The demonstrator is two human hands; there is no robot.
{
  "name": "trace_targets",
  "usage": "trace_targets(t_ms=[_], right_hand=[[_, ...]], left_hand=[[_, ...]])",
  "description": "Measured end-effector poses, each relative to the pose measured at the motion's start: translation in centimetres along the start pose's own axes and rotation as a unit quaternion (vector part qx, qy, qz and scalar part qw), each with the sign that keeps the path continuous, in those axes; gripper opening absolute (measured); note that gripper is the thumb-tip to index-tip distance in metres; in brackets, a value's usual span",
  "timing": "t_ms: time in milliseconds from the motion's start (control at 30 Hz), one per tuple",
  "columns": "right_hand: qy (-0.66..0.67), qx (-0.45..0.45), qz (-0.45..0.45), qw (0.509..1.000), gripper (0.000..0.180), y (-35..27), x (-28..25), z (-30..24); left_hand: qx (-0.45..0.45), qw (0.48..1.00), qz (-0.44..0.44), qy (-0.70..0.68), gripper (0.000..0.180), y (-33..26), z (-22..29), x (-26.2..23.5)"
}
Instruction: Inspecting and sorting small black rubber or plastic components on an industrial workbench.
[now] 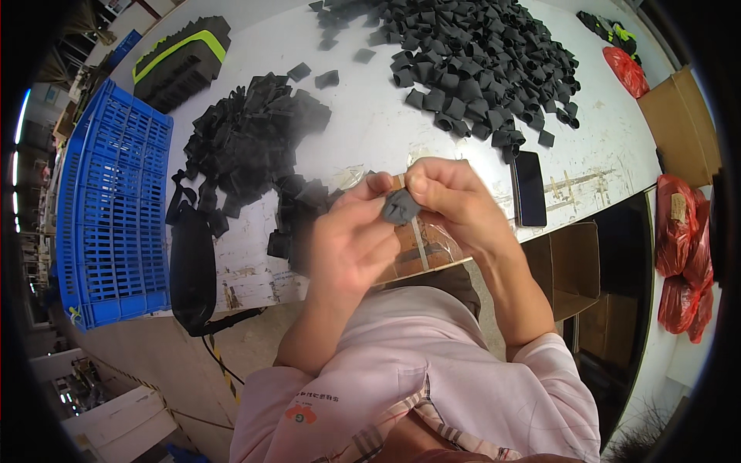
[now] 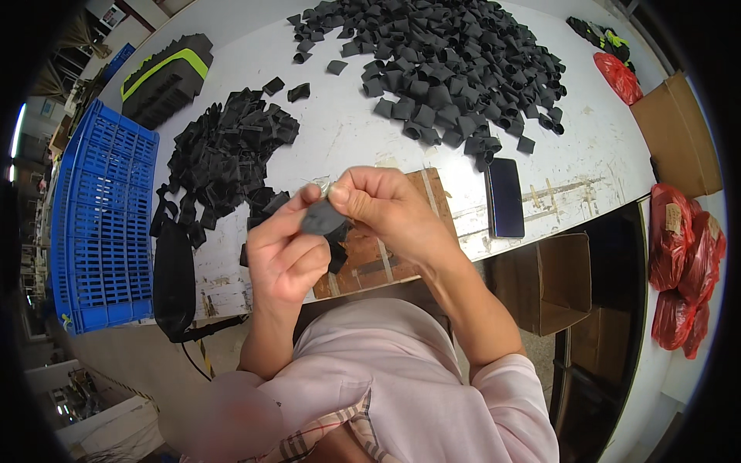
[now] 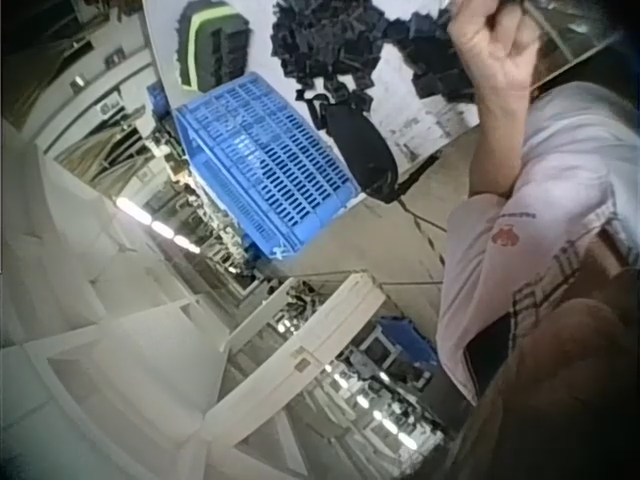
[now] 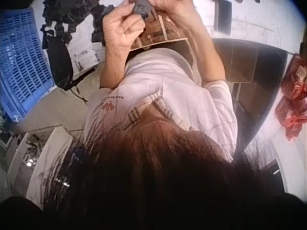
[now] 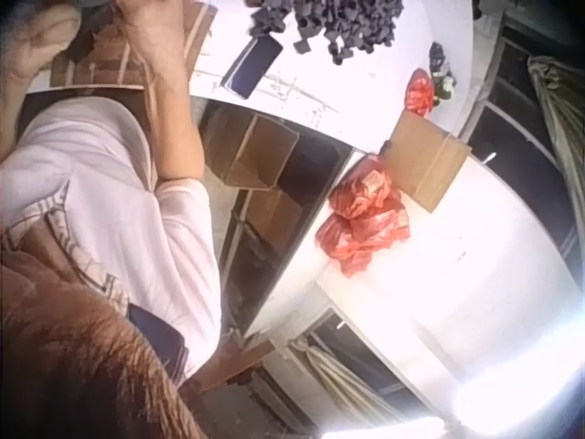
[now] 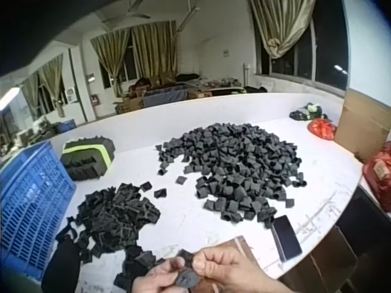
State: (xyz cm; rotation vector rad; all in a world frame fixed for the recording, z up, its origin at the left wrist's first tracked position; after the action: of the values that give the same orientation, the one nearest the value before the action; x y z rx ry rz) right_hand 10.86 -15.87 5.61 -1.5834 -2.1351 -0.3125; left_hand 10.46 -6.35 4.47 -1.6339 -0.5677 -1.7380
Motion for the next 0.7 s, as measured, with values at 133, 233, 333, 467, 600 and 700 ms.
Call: trace_targets(t_ms=[133, 233, 333, 467, 600, 700], right_hand=[[0.026, 0.048, -0.006, 0.998, 0.022, -0.2, -1.5, 3.2], [-0.024, -0.015, 0.030, 0.999, 0.026, -0.3, -1.6, 2.3], [-0.249, -0.126, 0.146, 0.949, 0.028, -1.6, -1.9, -0.5], [-0.441, -0.336, 0.172, 0.815, 0.028, -4.0, 0.4, -3.6], [-0.507, -0.297, 0.149, 0.795, 0.026, -3.7, 1.3, -3.3], [-0.466, -0.300, 0.132, 0.822, 0.018, -2.9, 0.7, -2.9]], left_hand=[[0.044, 0.982, 0.071, 0.170, 0.018, -0.2, -0.2, -3.2], [0.188, 0.887, 0.100, 0.409, 0.024, -0.6, 1.0, -0.8], [0.340, 0.722, 0.103, 0.594, 0.033, -1.3, 2.6, 1.6], [0.355, 0.613, -0.003, 0.706, 0.019, -0.9, 2.1, 3.7], [0.375, 0.597, -0.004, 0.709, 0.016, -0.8, 2.3, 3.6], [0.378, 0.544, -0.005, 0.749, 0.016, -0.9, 2.1, 4.1]])
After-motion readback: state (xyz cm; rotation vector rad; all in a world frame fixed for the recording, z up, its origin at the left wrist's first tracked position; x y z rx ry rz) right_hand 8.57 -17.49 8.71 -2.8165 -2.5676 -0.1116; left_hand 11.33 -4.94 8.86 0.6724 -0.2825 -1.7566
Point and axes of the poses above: each hand's wrist, its own y-axis towards the middle knuckle, its own x-axis out of the palm, z = x × y, the point moved 7 cm from there along y, towards the middle knuckle, and after that the axes turned 4 degrees about y, right-handed, at the moved point
